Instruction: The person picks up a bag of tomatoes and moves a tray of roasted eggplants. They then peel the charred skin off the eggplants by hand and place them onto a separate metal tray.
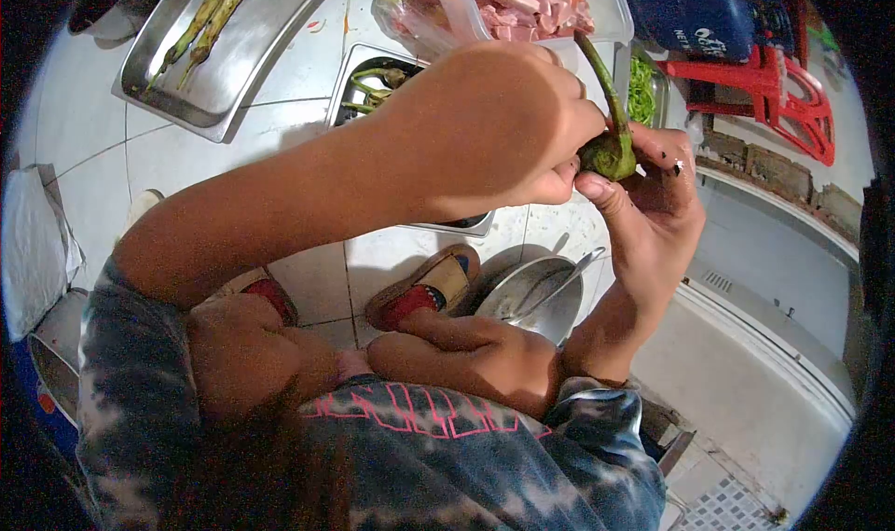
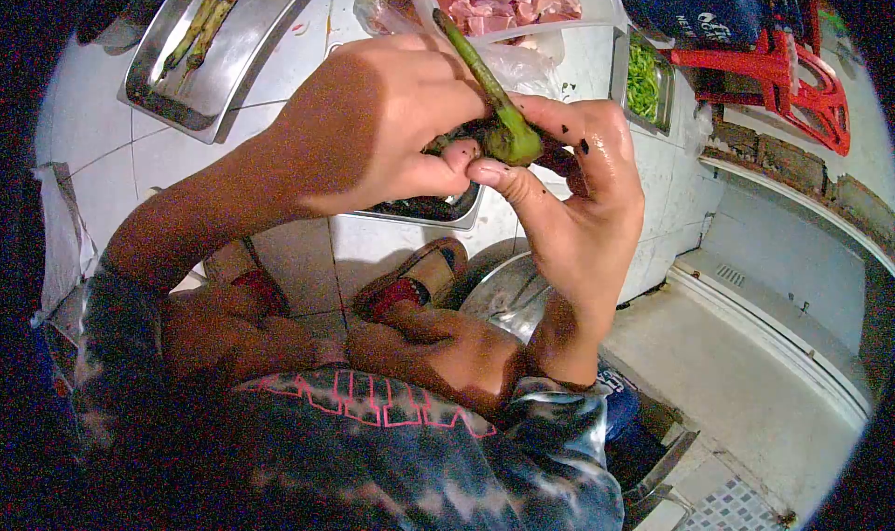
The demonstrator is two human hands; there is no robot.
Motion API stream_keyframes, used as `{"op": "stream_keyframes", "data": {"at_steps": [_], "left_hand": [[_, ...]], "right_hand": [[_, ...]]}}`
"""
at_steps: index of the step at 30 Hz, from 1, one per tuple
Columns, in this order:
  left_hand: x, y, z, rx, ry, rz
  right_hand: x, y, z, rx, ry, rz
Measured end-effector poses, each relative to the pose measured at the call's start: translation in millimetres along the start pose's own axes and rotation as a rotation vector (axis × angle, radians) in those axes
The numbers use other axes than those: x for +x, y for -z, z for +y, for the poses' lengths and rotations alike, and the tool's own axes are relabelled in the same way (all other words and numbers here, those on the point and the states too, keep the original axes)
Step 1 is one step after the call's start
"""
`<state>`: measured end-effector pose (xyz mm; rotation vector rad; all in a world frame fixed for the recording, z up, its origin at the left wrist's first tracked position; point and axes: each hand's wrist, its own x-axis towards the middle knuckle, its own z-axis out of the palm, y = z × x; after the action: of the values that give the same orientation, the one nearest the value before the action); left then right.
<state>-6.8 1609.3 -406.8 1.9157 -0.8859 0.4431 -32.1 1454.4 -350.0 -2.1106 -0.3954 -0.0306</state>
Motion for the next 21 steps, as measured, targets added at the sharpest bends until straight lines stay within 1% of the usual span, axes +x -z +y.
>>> {"op": "stream_keyframes", "data": {"at_steps": [4,9,16,19,21], "left_hand": [[0,-4,1,-0.017,-0.031,0.076],[3,1,3,-0.021,-0.025,0.066],[3,2,3,0.028,-0.033,0.061],[3,0,3,0.108,-0.110,0.096],[2,-3,2,0.146,-0.104,0.091]], "right_hand": [[0,2,-4,-0.063,0.007,0.007],[1,-3,-7,-0.002,-0.037,0.068],[4,-8,-8,0.012,0.018,0.098],[6,-10,-10,0.020,0.005,0.103],[6,-11,-9,-0.009,0.018,0.108]]}}
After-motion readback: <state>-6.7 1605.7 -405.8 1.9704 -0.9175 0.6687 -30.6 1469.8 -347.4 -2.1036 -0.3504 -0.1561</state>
